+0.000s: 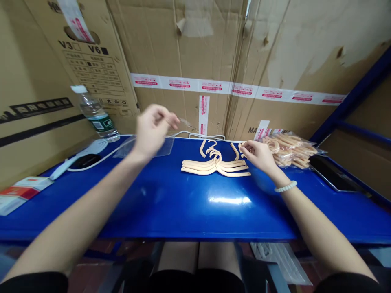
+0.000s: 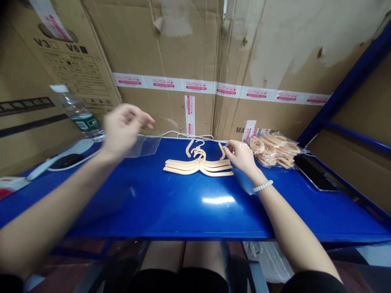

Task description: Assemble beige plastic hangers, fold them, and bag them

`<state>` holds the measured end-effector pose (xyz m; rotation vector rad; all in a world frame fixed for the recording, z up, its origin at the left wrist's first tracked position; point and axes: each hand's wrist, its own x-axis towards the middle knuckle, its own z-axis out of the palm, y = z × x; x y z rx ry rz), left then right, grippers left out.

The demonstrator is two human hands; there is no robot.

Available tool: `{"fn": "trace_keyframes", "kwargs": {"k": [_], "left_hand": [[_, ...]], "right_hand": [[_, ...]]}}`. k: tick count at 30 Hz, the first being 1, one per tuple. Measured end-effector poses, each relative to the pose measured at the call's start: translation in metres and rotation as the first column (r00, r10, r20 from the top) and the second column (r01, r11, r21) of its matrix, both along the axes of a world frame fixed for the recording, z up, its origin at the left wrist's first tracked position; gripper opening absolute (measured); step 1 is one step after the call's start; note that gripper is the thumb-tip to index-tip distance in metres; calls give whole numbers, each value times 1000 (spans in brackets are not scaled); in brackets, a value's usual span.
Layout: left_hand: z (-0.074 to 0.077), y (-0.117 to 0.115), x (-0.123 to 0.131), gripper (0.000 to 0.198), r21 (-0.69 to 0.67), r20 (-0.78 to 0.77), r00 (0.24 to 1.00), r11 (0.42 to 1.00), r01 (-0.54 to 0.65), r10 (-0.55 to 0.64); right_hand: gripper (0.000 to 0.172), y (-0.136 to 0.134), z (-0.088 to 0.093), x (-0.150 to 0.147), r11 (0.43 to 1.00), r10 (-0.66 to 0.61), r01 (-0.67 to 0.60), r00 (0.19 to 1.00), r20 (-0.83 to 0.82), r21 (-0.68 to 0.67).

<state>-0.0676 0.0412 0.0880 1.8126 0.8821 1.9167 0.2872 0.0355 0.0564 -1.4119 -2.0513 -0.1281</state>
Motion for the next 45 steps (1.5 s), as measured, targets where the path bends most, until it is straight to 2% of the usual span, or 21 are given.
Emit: {"fn": "trace_keyframes", "kwargs": {"k": [1, 3, 4, 5, 6, 8, 11, 14, 17, 21, 24, 28, 30, 33, 37, 39, 42, 45], "left_hand": [[-10, 4, 3, 17, -37, -54, 998, 999, -15, 13], [-31, 17, 9, 12, -122, -265, 963, 988, -90, 55], [-41, 25, 11, 9, -127, -426, 900, 980, -155, 87], [-49, 32, 13, 11, -93, -581, 805, 973, -213, 121], [-54, 40, 15, 13, -92, -645, 759, 976, -196, 92], [-60, 53, 19, 22, -103, -732, 681, 988, -114, 2], [-61, 65, 25, 16, -132, -827, 545, 990, 52, -139], [-64, 71, 31, 24, -161, -883, 423, 978, 131, -202], [-69, 75, 34, 29, -179, -909, 352, 972, 154, -223], [-72, 80, 36, 28, -197, -915, 320, 965, 176, -245], [-72, 84, 39, 23, -215, -907, 328, 960, 181, -265], [-73, 87, 41, 16, -236, -878, 381, 954, 185, -291], [-74, 85, 40, 12, -235, -850, 439, 955, 180, -292], [-74, 79, 36, 14, -222, -773, 571, 961, 165, -277], [-72, 64, 34, 18, -216, -577, 775, 963, 161, -259], [-71, 55, 37, 21, -224, -445, 858, 960, 171, -257], [-70, 39, 44, 28, -250, -244, 936, 949, 192, -254], [-69, 21, 50, 36, -284, -85, 965, 934, 217, -249]], "right_hand": [[25, 2, -3, 0, 1000, -6, 6, 1000, -6, -9], [24, 5, -9, 1, 1000, -16, 16, 1000, -17, -20], [23, 6, -12, 2, 1000, -21, 21, 1000, -23, -23], [23, 7, -14, 3, 999, -27, 26, 999, -29, -26], [23, 8, -16, 3, 999, -32, 31, 999, -34, -27], [23, 9, -18, 5, 999, -39, 37, 998, -45, -32], [23, 9, -19, 6, 999, -43, 41, 998, -54, -33], [24, 11, -19, 4, 999, -35, 34, 998, -46, -40], [24, 17, -16, -3, 997, 17, -17, 1000, 1, -74], [22, 38, -4, -25, 978, 156, -132, 977, 146, -162], [28, 65, 6, -46, 955, 247, -185, 928, 278, -233], [37, 99, 10, -72, 934, 300, -173, 854, 425, -312], [39, 109, 7, -81, 926, 321, -166, 818, 477, -338], [35, 115, 1, -89, 925, 334, -160, 777, 534, -345], [23, 117, -1, -90, 935, 321, -153, 747, 582, -319], [22, 117, -1, -88, 937, 323, -161, 737, 594, -309], [27, 116, -2, -87, 932, 345, -188, 720, 602, -309], [22, 113, -5, -85, 927, 365, -220, 719, 591, -305]]}}
